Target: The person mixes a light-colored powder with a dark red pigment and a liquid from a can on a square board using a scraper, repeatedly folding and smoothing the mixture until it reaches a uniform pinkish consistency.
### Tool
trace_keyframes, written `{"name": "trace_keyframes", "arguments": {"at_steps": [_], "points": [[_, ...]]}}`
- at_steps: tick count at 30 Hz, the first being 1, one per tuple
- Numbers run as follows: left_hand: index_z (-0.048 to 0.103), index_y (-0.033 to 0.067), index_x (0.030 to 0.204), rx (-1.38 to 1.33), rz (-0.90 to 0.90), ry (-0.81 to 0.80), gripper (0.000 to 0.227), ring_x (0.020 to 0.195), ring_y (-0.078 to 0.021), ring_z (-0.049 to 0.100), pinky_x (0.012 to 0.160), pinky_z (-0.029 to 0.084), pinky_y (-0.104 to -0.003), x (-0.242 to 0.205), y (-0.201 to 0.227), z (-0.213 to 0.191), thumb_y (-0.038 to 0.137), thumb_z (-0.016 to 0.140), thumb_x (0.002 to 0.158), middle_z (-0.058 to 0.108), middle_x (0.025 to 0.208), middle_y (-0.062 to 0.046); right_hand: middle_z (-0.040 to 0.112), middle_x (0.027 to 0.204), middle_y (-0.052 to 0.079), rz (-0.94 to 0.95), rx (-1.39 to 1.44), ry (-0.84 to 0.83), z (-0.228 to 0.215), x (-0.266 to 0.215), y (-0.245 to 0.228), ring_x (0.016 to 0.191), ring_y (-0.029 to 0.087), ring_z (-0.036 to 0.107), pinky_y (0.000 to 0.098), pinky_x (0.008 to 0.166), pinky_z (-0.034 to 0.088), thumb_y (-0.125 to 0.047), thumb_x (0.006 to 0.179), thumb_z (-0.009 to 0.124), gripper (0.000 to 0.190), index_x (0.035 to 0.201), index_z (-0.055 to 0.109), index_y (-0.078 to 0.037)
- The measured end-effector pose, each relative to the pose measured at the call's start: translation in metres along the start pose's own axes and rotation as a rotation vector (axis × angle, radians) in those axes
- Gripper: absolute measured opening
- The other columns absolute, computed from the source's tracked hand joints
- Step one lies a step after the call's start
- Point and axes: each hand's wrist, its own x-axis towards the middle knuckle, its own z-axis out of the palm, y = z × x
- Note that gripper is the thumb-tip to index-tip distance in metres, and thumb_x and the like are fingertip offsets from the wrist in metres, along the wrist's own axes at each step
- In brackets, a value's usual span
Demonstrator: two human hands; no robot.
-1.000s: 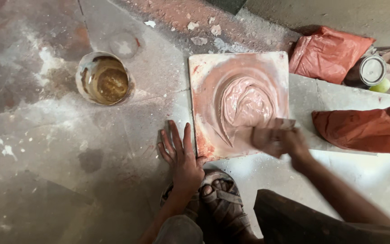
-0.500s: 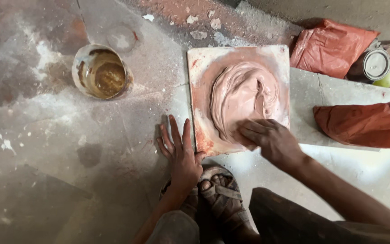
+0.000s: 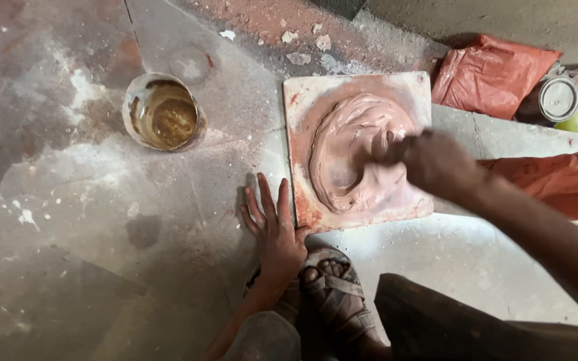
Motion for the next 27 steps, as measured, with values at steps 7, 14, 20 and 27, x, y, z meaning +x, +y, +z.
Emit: {"name": "trace_keyframes", "arguments": {"at_steps": [7, 14, 20, 27], "points": [[0.030, 0.0059, 0.157, -0.053, -0.001, 0.016, 0.101, 0.153, -0.0520, 0.002, 0.117, 0.008, -0.071, -0.003, -0.002, 0.002, 0.022, 0.085, 0.074, 0.003, 0.167, -0.025, 0.070, 0.133, 0.001, -0.485, 0.518, 0.622, 0.039, 0.024, -0.035, 0.101, 0.020, 0.072, 0.0324, 0.080, 0.060, 0.005, 0.104, 0.033, 0.050, 0.130, 0.067, -0.020], [0.031, 0.0064, 0.157, -0.018, 0.012, -0.002, 0.098, 0.153, -0.0527, 0.002, 0.117, 0.007, -0.071, -0.001, -0.002, 0.002, 0.021, 0.083, 0.075, 0.003, 0.167, -0.025, 0.066, 0.140, 0.007, -0.031, 0.258, 0.425, -0.019, 0.002, 0.023, 0.052, 0.016, 0.068, 0.0321, 0.034, 0.053, 0.006, 0.104, 0.036, 0.051, 0.132, 0.070, -0.019], [0.030, 0.0069, 0.159, -0.032, 0.093, 0.077, 0.091, 0.154, -0.0532, 0.002, 0.117, 0.007, -0.073, 0.003, -0.006, 0.007, 0.022, 0.078, 0.083, 0.003, 0.169, -0.024, 0.075, 0.106, 0.017, 0.065, 0.160, 0.693, -0.017, 0.100, -0.003, 0.068, 0.021, 0.066, 0.0292, 0.041, 0.057, 0.007, 0.096, 0.048, 0.049, 0.133, 0.070, -0.015], [0.026, 0.0044, 0.159, -0.018, 0.001, -0.012, 0.091, 0.153, -0.0550, -0.002, 0.116, 0.006, -0.073, -0.001, -0.004, 0.004, 0.024, 0.076, 0.085, -0.002, 0.168, -0.027, 0.076, 0.114, -0.001, -0.616, -0.064, 0.542, -0.013, 0.078, -0.070, 0.106, 0.019, 0.071, 0.0398, 0.100, 0.052, -0.006, 0.103, 0.054, 0.024, 0.117, 0.069, -0.019]]}}
